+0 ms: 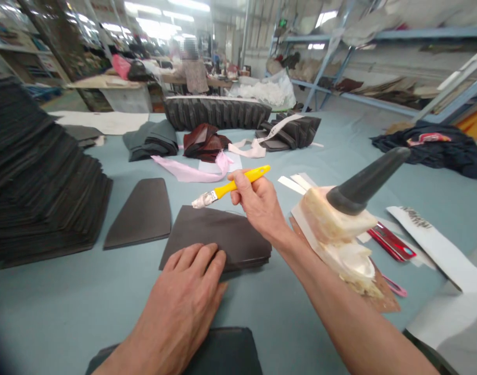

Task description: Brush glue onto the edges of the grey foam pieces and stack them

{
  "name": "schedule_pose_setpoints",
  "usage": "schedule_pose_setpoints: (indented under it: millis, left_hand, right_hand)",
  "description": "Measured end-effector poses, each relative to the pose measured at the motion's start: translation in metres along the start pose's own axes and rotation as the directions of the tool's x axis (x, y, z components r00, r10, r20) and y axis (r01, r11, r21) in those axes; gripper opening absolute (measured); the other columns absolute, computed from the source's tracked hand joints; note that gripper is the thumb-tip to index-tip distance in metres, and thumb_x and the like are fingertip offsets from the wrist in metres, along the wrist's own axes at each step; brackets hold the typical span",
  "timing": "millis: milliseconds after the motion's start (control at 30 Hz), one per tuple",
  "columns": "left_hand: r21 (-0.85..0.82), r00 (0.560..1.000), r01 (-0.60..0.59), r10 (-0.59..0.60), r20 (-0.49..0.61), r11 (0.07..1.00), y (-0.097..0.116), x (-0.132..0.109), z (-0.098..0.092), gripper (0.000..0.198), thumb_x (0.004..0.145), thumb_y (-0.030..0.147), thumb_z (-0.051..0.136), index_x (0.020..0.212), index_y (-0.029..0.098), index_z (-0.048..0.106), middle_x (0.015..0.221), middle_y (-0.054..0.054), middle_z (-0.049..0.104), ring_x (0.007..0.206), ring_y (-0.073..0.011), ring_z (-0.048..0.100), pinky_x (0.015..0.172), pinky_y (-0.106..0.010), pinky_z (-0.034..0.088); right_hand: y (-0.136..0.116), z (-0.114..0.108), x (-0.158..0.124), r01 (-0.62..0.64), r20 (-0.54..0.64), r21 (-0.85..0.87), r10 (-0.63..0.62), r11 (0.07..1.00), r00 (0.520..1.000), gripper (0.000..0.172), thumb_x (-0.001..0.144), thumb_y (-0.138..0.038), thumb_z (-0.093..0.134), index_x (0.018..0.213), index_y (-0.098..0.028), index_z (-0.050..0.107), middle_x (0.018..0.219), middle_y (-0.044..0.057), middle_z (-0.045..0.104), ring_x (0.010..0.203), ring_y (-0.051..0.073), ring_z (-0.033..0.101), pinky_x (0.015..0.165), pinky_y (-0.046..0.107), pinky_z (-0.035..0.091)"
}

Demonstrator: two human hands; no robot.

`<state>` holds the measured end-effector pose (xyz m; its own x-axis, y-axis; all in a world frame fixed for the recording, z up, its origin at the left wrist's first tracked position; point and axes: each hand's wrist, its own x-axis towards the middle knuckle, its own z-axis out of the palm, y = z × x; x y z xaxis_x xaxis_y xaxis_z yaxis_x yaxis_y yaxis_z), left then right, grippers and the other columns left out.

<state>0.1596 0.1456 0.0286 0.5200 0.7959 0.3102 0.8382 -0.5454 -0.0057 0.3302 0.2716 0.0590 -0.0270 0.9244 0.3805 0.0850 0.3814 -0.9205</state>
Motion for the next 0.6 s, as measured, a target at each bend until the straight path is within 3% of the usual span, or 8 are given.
schedule_pose_setpoints:
  millis: [233, 367, 600]
  left_hand:
    - [-0.017, 0.999, -0.032, 0.032, -0.026, 0.999, -0.008, -0.006, 0.005, 0.043, 0.093, 0.020, 0.056, 0.135, 0.016, 0.070, 0.136, -0.013, 0.075, 0.115, -0.0348, 0.071, 0.095, -0.059, 0.067]
    - [-0.052, 0.999, -0.017, 0.018, 0.028, 0.999, -0.014, -0.006, 0.006, 0.043, 0.096, 0.022, 0.056, 0.138, 0.022, 0.068, 0.139, -0.009, 0.074, 0.116, -0.0322, 0.070, 0.103, -0.062, 0.063]
    - [-0.039, 0.996, -0.090, 0.090, -0.004, 0.995, -0.032, -0.011, 0.017, 0.042, 0.101, 0.031, 0.057, 0.142, 0.030, 0.066, 0.140, -0.005, 0.075, 0.118, -0.0296, 0.070, 0.101, -0.054, 0.060]
  right_hand:
    - [0.013, 0.013, 0.038, -0.011, 0.109, 0.050, 0.005, 0.999, 0.994, 0.071, 0.082, -0.089, 0.069, 0.087, -0.018, 0.067, 0.057, -0.009, 0.047, 0.048, 0.006, 0.033, 0.045, 0.026, 0.023]
    - [0.017, 0.024, 0.050, -0.007, 0.177, 0.090, -0.009, 0.996, 0.984, 0.072, 0.081, -0.089, 0.069, 0.090, -0.018, 0.068, 0.057, -0.009, 0.044, 0.050, 0.007, 0.035, 0.048, 0.026, 0.026]
    - [0.033, 0.035, 0.069, 0.051, 0.287, 0.142, -0.090, 0.988, 0.954, 0.068, 0.090, -0.085, 0.064, 0.090, -0.018, 0.069, 0.060, -0.007, 0.044, 0.055, 0.008, 0.039, 0.053, 0.025, 0.032]
